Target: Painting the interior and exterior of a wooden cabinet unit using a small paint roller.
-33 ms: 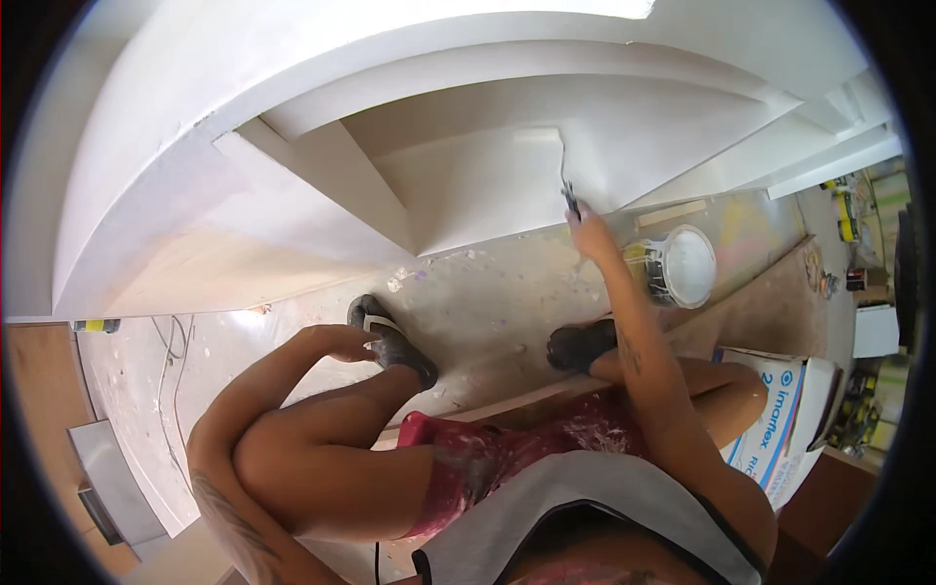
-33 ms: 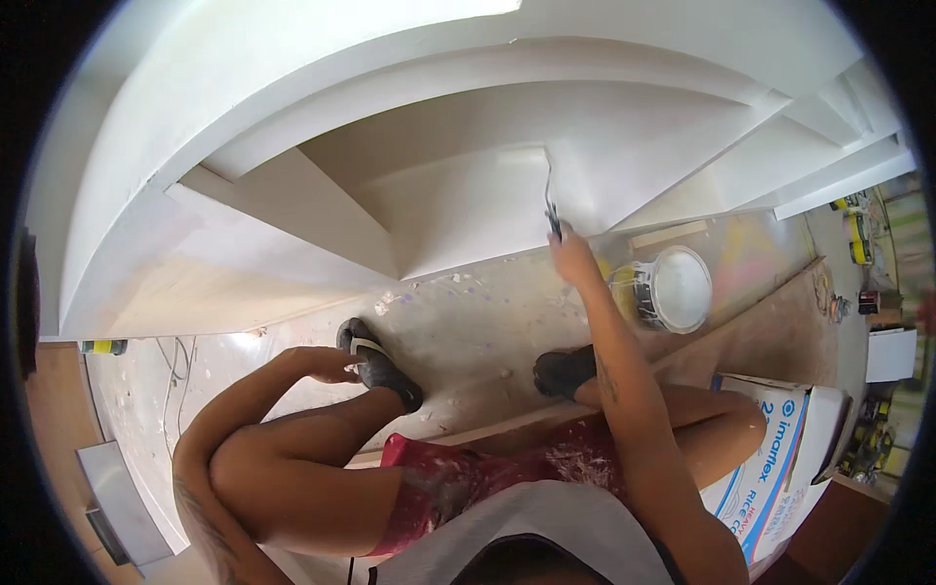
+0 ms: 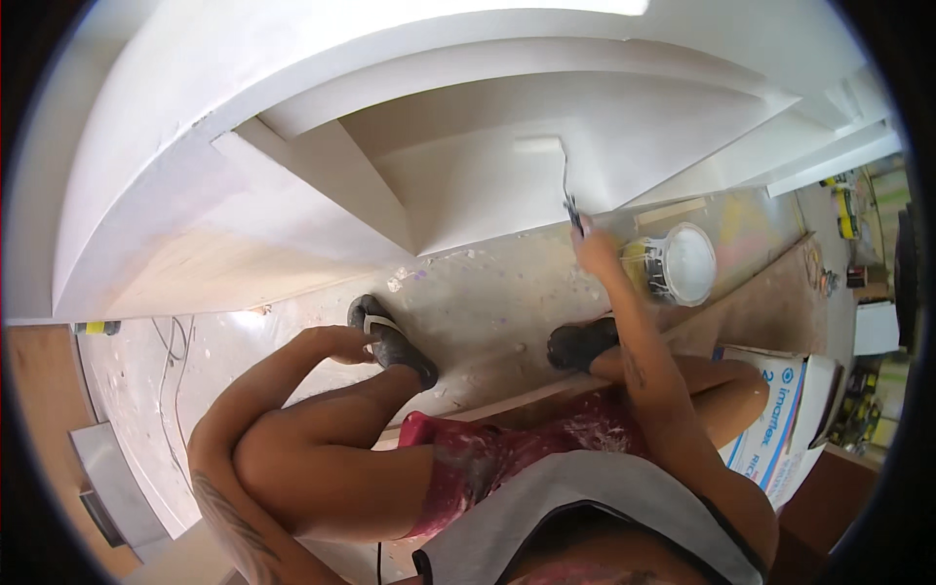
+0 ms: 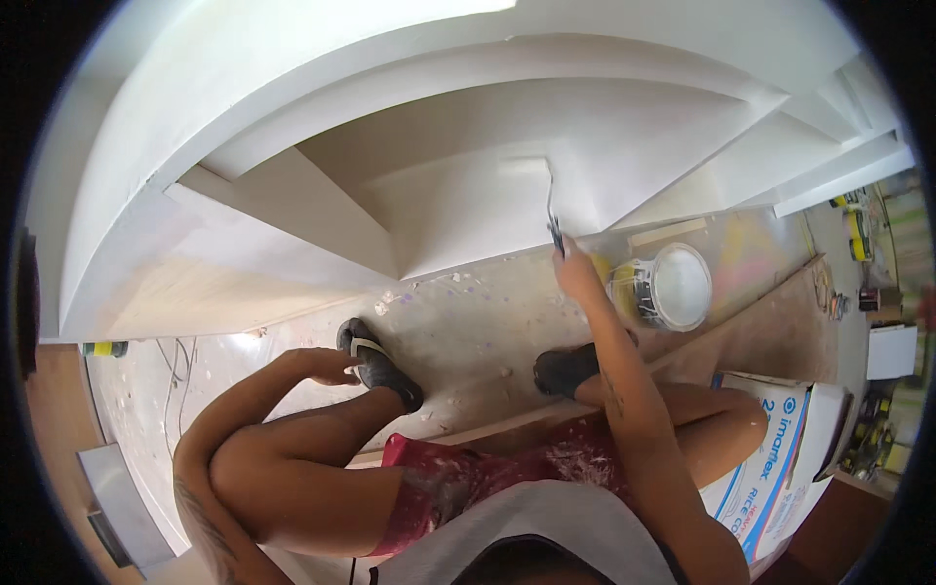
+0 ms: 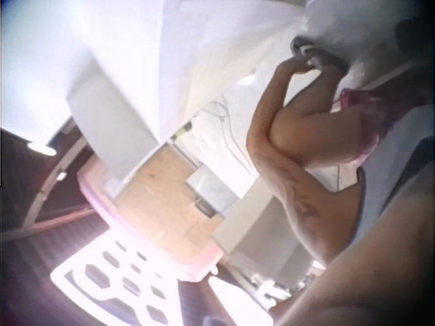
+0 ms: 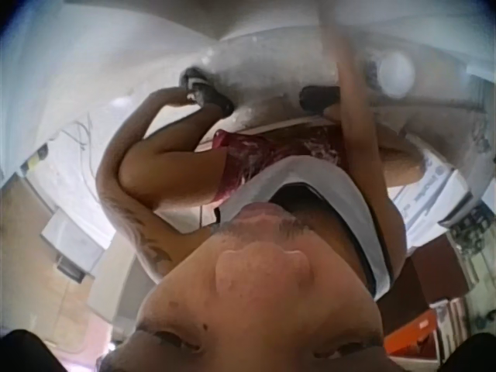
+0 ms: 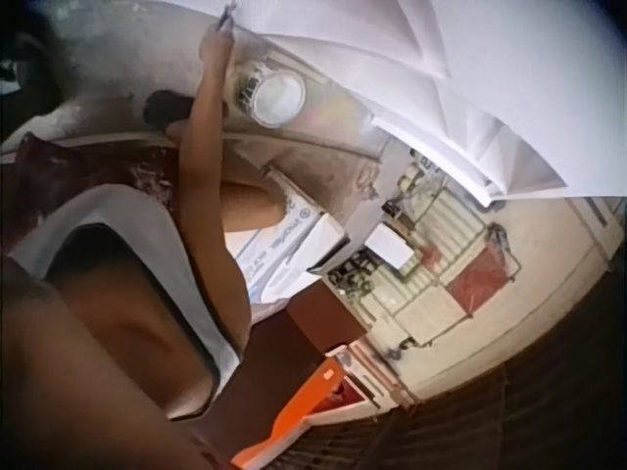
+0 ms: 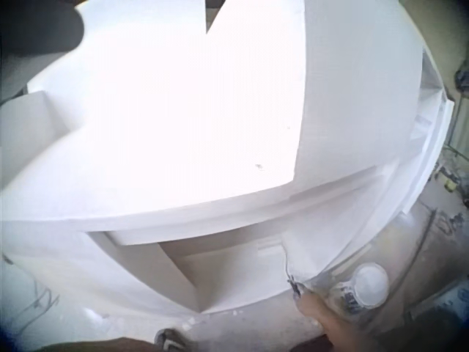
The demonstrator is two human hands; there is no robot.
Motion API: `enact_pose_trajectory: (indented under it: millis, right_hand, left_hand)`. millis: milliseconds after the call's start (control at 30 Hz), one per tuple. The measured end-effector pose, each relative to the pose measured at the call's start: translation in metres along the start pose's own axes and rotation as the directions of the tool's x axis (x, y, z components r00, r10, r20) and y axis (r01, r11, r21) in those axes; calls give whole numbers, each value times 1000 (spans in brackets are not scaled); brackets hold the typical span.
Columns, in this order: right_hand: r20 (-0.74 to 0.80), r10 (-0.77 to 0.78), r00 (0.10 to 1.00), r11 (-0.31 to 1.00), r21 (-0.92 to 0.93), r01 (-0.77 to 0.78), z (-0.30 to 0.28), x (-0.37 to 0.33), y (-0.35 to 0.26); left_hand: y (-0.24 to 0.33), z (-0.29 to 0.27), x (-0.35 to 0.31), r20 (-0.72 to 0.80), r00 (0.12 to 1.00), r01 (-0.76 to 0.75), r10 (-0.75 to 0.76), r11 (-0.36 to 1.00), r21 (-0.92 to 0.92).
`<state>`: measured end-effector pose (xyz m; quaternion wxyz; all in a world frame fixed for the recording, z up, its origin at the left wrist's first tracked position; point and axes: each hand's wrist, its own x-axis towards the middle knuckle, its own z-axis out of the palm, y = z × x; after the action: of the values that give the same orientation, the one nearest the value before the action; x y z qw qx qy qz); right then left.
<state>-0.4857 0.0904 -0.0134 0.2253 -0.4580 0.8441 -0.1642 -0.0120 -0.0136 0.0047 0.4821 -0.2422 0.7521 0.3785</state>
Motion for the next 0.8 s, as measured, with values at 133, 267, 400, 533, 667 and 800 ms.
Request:
enact_pose_trajectory:
  millis: [133,267,400,533,667,800]
  right_hand:
    - [433,250,866,863,305,-402,-19,-123,34]
    - [15,40,999,984,174,-42,-62,-193,49]
    - [124,457,881,802,370,-469,-159,-245,47]
    - [-251,493,833,705,-446,-551,-234,-276,52]
    - [-302,241,922,961,-57,-270,-252,-274,98]
    - [-334,34,942,949,-285,-136,-244,-248,126]
  left_hand:
    - [-3,-2,2,60,995,61,-82,954,293]
    - [0,-20,5,50,989,108,-140,906,409]
    - [7,-40,1,38,987,123,-157,886,447]
    - [8,-47,-7,40,969,192,-244,844,501]
    - [-2,-45,-9,51,961,219,-273,856,468]
    - [-11,-47,-10,70,950,253,-304,882,398]
